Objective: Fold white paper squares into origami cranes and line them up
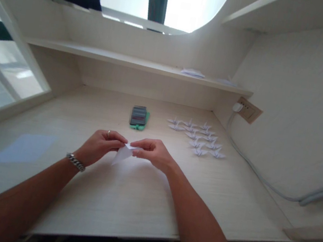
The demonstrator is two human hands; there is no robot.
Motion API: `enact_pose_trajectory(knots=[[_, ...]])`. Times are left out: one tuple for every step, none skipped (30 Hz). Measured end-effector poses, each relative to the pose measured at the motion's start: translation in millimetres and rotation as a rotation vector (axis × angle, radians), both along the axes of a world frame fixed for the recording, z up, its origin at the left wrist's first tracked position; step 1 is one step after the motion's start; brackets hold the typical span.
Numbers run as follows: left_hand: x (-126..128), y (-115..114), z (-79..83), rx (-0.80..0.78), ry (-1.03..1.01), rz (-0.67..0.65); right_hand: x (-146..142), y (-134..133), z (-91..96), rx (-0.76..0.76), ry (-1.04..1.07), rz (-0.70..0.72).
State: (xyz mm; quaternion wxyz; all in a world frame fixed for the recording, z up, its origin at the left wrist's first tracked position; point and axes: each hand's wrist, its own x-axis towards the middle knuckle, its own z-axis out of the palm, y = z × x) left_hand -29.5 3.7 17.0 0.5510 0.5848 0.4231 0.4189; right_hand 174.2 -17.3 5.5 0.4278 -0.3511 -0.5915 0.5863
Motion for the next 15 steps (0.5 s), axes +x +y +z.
enact_pose_trajectory(knots=[[0, 0, 0.7, 0.03, 0.041, -0.003, 0, 0, 1.4, -0.02, 0.008, 0.003], [0, 0, 1.2, 0.062, 0.08, -0.01, -1, 0, 1.9, -0.042, 0.016, -0.023], [0, -1, 1.6, 0.093, 0.115, -0.021, -2, 0, 1.7, -0.059, 0.014, -0.059], [0, -1, 1.7, 0.123, 0.144, -0.033, -3, 1, 0.7, -0.07, 0.005, -0.092], [1, -2, 1.5, 0.15, 0.165, -0.044, -5, 1, -0.9, -0.071, -0.01, -0.112], [2, -2, 1.1, 0.171, 0.179, -0.051, -6, 2, -2.8, -0.063, -0.027, -0.12], [2, -3, 0.5, 0.183, 0.185, -0.051, -7, 2, -4.7, -0.049, -0.04, -0.12], [3, -3, -0.3, 0.187, 0.183, -0.044, -8, 2, -6.5, -0.031, -0.048, -0.119], [4, -3, -1.1, 0.186, 0.173, -0.032, -9, 3, -7.9, -0.013, -0.052, -0.123], [4, -4, -1.9, 0.181, 0.157, -0.015, -9, 3, -8.8, 0.0, -0.055, -0.131], [4, -4, -2.6, 0.174, 0.138, -0.001, -10, 3, -9.4, 0.009, -0.058, -0.143], [5, -4, -3.2, 0.169, 0.117, 0.01, -11, 3, -9.6, 0.016, -0.059, -0.159], [5, -4, -3.5, 0.165, 0.095, 0.015, -11, 3, -9.6, 0.021, -0.059, -0.177], [5, -4, -3.5, 0.158, 0.073, 0.015, -12, 3, -9.5, 0.026, -0.057, -0.196], [6, -4, -3.3, 0.148, 0.049, 0.012, -13, 3, -9.3, 0.032, -0.054, -0.215]])
